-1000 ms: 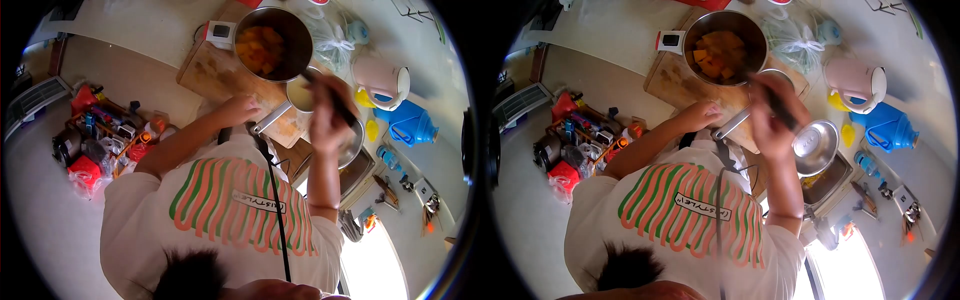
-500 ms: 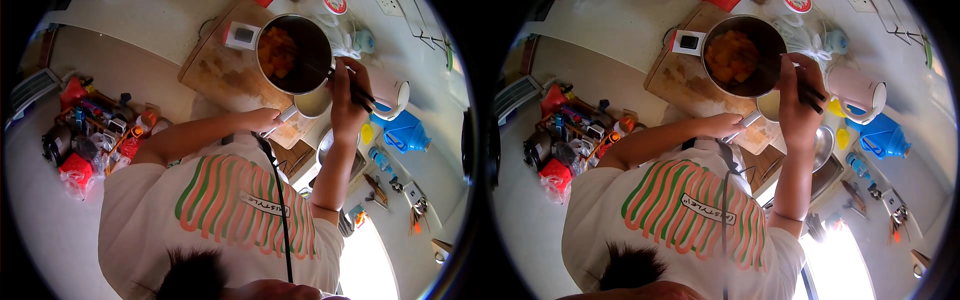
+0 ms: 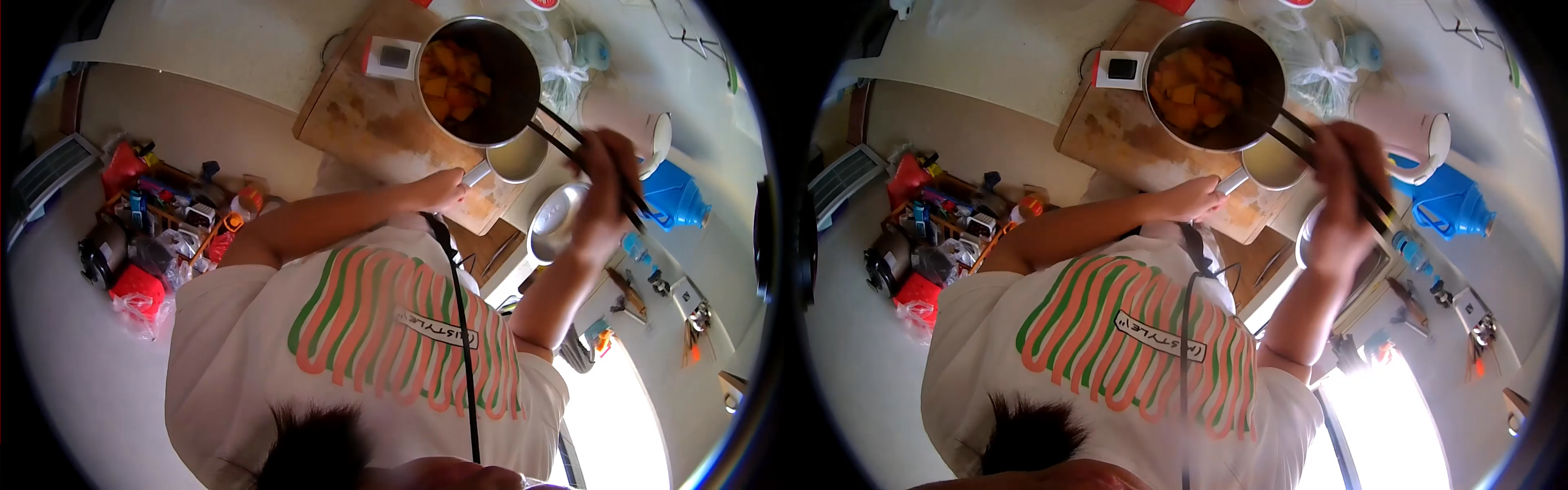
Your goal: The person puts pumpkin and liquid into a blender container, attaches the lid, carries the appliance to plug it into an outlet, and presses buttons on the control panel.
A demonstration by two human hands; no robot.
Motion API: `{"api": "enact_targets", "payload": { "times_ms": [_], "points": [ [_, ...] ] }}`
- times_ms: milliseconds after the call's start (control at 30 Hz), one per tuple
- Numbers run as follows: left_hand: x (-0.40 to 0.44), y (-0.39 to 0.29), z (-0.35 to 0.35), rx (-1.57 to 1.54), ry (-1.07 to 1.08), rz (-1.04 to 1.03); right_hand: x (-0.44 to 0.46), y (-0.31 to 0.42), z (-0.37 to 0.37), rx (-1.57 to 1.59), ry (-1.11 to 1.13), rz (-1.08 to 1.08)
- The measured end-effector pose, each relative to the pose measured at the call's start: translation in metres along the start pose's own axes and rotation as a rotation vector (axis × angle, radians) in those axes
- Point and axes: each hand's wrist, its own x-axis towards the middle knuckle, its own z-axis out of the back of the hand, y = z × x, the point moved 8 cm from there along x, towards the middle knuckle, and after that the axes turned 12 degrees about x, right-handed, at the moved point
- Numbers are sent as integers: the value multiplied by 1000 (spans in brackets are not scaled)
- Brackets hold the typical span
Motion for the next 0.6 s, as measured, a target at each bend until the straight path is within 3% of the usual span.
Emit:
{"api": "enact_targets", "payload": {
  "times_ms": [33, 100, 167, 300, 367, 433, 533, 600],
  "points": [
    [-2, 0, 2, -90, -33, 15, -11, 10, 29, -44, -166, -19],
    [-3, 0, 10, 4, -91, 38, -33, 28, 70, 138, -287, 134],
    [-2, -3, 15, 49, -99, 58, -46, 5, 107, 74, -327, 51],
    [2, -6, 19, 38, -8, 167, -55, -112, 112, -145, -232, -295],
    [-1, -14, 23, 149, 40, 189, -56, -157, 112, -334, -173, -277],
    [-1, -14, 27, 79, 15, 250, -54, -184, 106, -18, -199, -209],
    [9, -8, 26, -41, -39, 213, -64, -190, 92, 155, -146, -289],
    [15, -5, 24, -110, 76, 254, -69, -191, 97, 181, -158, -332]
  ]
}}
